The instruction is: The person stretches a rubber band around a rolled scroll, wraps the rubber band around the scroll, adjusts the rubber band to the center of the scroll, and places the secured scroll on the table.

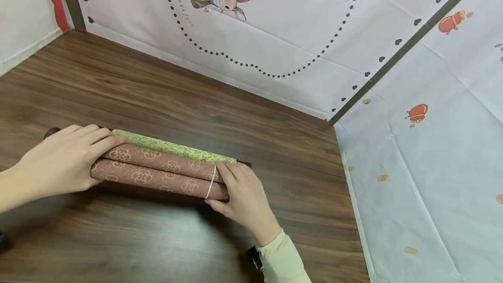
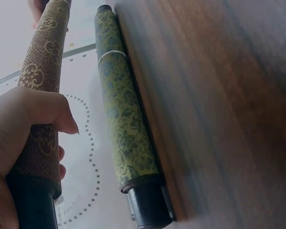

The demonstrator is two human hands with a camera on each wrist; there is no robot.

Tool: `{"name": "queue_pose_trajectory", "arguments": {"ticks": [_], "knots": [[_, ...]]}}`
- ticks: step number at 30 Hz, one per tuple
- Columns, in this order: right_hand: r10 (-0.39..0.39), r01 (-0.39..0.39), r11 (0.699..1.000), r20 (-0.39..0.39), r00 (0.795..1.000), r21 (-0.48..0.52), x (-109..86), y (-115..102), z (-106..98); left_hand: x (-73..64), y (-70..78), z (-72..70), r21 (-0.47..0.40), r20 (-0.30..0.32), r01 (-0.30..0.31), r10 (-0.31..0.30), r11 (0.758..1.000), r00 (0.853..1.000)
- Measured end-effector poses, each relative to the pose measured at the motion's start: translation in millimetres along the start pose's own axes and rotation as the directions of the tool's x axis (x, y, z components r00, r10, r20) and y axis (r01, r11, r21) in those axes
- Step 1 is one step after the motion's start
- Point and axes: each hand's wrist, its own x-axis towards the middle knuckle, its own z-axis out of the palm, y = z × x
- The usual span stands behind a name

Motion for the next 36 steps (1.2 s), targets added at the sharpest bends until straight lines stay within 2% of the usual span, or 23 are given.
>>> {"name": "queue_pose_trajectory", "arguments": {"ticks": [13, 20, 24, 31, 36], "knots": [[0.009, -0.009, 1.000, -0.010, 1.000, 0.002, -0.6, -3.9, 0.5, 0.8, 3.4, 0.9, -0.008, -0.004, -0.018, 0.018, 1.000, 1.000], [-0.045, 0.045, 0.998, -0.019, 0.999, 0.047, 7.1, -12.7, 2.3, 3.0, 8.3, -0.2, -0.008, -0.019, -0.046, 0.046, 0.999, 0.999], [0.001, 0.001, 0.998, -0.030, 1.000, 0.062, 6.1, -10.7, -2.4, 3.3, 8.4, -0.9, -0.002, -0.033, -0.026, 0.026, 1.000, 0.999], [0.005, -0.008, 0.998, 0.058, 0.998, 0.055, 0.7, -8.6, -2.7, 2.2, 8.3, 3.0, -0.011, -0.023, -0.038, 0.038, 0.999, 0.999], [-0.001, 0.000, 0.998, 0.026, 1.000, 0.059, -1.7, -7.4, 0.2, 1.9, 8.7, 4.5, -0.026, -0.026, -0.030, 0.030, 0.999, 0.999]]}}
